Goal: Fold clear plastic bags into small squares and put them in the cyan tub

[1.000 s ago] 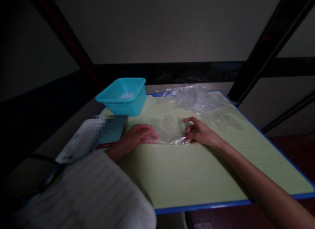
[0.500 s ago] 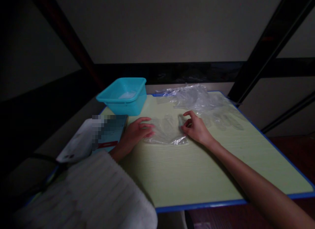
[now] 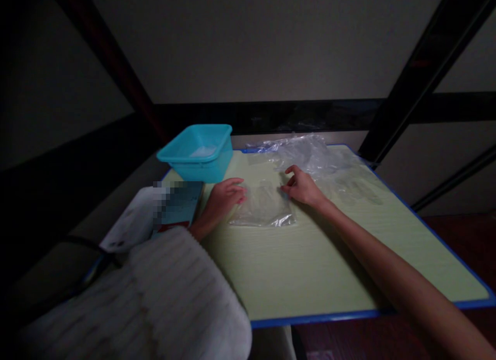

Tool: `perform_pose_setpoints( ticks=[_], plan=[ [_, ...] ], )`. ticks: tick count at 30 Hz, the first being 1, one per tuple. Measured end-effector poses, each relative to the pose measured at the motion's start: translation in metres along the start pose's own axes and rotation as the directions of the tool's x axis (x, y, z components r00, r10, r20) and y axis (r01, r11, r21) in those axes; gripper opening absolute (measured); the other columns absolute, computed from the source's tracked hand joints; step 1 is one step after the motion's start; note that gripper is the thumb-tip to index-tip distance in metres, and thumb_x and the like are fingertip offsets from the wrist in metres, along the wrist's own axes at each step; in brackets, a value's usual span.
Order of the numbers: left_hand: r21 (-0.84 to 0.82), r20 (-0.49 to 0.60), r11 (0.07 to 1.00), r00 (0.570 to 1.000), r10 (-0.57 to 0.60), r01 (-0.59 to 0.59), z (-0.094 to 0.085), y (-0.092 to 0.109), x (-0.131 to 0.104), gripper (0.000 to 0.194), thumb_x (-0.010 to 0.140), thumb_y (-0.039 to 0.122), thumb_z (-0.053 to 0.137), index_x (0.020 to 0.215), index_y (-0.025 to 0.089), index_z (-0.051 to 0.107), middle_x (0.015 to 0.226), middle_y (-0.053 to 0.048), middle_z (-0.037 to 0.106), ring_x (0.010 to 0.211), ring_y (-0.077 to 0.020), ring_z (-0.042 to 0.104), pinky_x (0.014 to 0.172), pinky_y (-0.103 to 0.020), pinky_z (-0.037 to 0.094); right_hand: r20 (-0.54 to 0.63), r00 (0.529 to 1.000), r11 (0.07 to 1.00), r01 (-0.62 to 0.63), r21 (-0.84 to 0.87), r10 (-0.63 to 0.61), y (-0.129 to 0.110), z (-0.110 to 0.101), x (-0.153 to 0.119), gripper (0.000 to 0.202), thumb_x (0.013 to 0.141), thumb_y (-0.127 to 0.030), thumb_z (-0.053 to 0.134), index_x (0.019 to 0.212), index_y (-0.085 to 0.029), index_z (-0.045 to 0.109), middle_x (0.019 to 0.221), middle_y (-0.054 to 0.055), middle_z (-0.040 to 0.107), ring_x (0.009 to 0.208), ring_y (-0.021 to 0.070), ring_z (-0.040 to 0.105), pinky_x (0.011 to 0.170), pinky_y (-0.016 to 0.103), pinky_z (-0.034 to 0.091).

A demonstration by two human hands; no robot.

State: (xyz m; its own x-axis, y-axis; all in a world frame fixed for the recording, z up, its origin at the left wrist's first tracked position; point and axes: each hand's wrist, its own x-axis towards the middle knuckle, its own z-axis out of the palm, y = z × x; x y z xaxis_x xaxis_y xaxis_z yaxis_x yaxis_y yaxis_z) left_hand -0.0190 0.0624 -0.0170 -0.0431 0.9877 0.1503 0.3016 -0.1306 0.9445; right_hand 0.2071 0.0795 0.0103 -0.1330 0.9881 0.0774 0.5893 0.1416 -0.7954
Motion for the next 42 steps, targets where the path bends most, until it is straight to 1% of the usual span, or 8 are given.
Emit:
perform_pose_setpoints(
  ticks=[4,8,14,20,30,36,39,42],
  plan=[
    [0.05,-0.065,0.999,0.998,0.013,-0.01,0.01,0.002,0.006,0.046,0.063,0.008,0.054,0.108,0.009,0.062,0.066,-0.002,0.066,0.055,-0.0141,0.06,0.051,-0.022,0.048,-0.018,0.999,0.999,0.036,0.006,-0.036,-0.001,0.004,0.013,0.041,0.06,-0.016,0.064,0.097,-0.019,0.047,0.06,-0.004,0.055,0.054,0.0157,0.054,0.048,0.024,0.039],
    [0.077,-0.099,0.997,0.995,0.026,-0.018,0.012,0.003,0.006,0.049,0.062,0.006,0.053,0.11,0.01,0.063,0.07,-0.003,0.067,0.06,-0.0149,0.062,0.056,-0.022,0.05,-0.011,0.998,0.997,0.056,0.054,-0.055,0.004,0.005,0.015,0.042,0.06,-0.018,0.061,0.098,-0.02,0.044,0.063,-0.004,0.056,0.054,0.015,0.055,0.048,0.023,0.04],
    [0.102,-0.101,0.994,0.994,0.05,-0.04,0.01,0.001,0.006,0.051,0.063,0.009,0.055,0.113,0.009,0.062,0.069,-0.003,0.067,0.059,-0.0151,0.061,0.056,-0.023,0.05,0.009,0.998,0.988,0.063,0.143,-0.065,0.014,0.002,0.01,0.042,0.063,-0.03,0.06,0.1,-0.021,0.042,0.064,-0.004,0.056,0.05,0.0137,0.053,0.045,0.023,0.04],
    [0.125,-0.1,0.989,0.991,0.089,-0.076,0.01,-0.002,0.007,0.055,0.064,0.008,0.056,0.118,0.009,0.059,0.071,-0.003,0.067,0.062,-0.0138,0.062,0.064,-0.023,0.051,-0.018,0.997,0.985,0.071,0.159,-0.069,0.017,0.001,0.007,0.043,0.063,-0.03,0.06,0.101,-0.021,0.043,0.063,-0.004,0.056,0.049,0.0125,0.052,0.045,0.023,0.04],
    [0.247,-0.104,0.962,0.983,0.148,-0.119,0.011,-0.008,0.009,0.058,0.065,0.003,0.049,0.123,0.008,0.054,0.097,-0.01,0.066,0.071,-0.0146,0.062,0.07,-0.027,0.054,-0.054,0.993,0.989,0.106,0.108,-0.1,0.017,0.002,0.004,0.041,0.065,-0.029,0.057,0.102,-0.02,0.044,0.065,-0.001,0.06,0.051,0.0137,0.053,0.049,0.025,0.041],
    [0.326,-0.107,0.928,0.968,0.227,-0.181,0.009,-0.01,0.007,0.059,0.062,-0.002,0.047,0.118,0.013,0.055,0.11,-0.01,0.061,0.09,-0.0187,0.062,0.081,-0.033,0.054,-0.099,0.984,0.987,0.156,0.042,-0.151,0.02,0.003,0.004,0.038,0.067,-0.024,0.055,0.104,-0.02,0.046,0.076,0.004,0.066,0.059,0.0161,0.057,0.052,0.027,0.044],
    [0.365,-0.094,0.904,0.957,0.274,-0.223,0.007,-0.008,0.006,0.057,0.062,-0.002,0.047,0.117,0.012,0.056,0.114,-0.012,0.058,0.102,-0.0228,0.058,0.087,-0.038,0.052,-0.118,0.977,0.984,0.181,0.008,-0.178,0.021,0.0,0.004,0.042,0.064,-0.019,0.054,0.106,-0.019,0.047,0.085,0.007,0.067,0.069,0.0189,0.06,0.057,0.028,0.046],
    [0.401,-0.052,0.872,0.944,0.327,-0.28,0.007,-0.003,0.002,0.054,0.065,-0.002,0.047,0.115,0.014,0.056,0.119,-0.011,0.056,0.113,-0.0244,0.053,0.095,-0.041,0.048,-0.124,0.961,0.968,0.239,-0.072,-0.247,0.017,-0.004,0.002,0.042,0.067,-0.016,0.052,0.109,-0.018,0.049,0.095,0.008,0.067,0.08,0.0211,0.062,0.062,0.03,0.048]
  ],
)
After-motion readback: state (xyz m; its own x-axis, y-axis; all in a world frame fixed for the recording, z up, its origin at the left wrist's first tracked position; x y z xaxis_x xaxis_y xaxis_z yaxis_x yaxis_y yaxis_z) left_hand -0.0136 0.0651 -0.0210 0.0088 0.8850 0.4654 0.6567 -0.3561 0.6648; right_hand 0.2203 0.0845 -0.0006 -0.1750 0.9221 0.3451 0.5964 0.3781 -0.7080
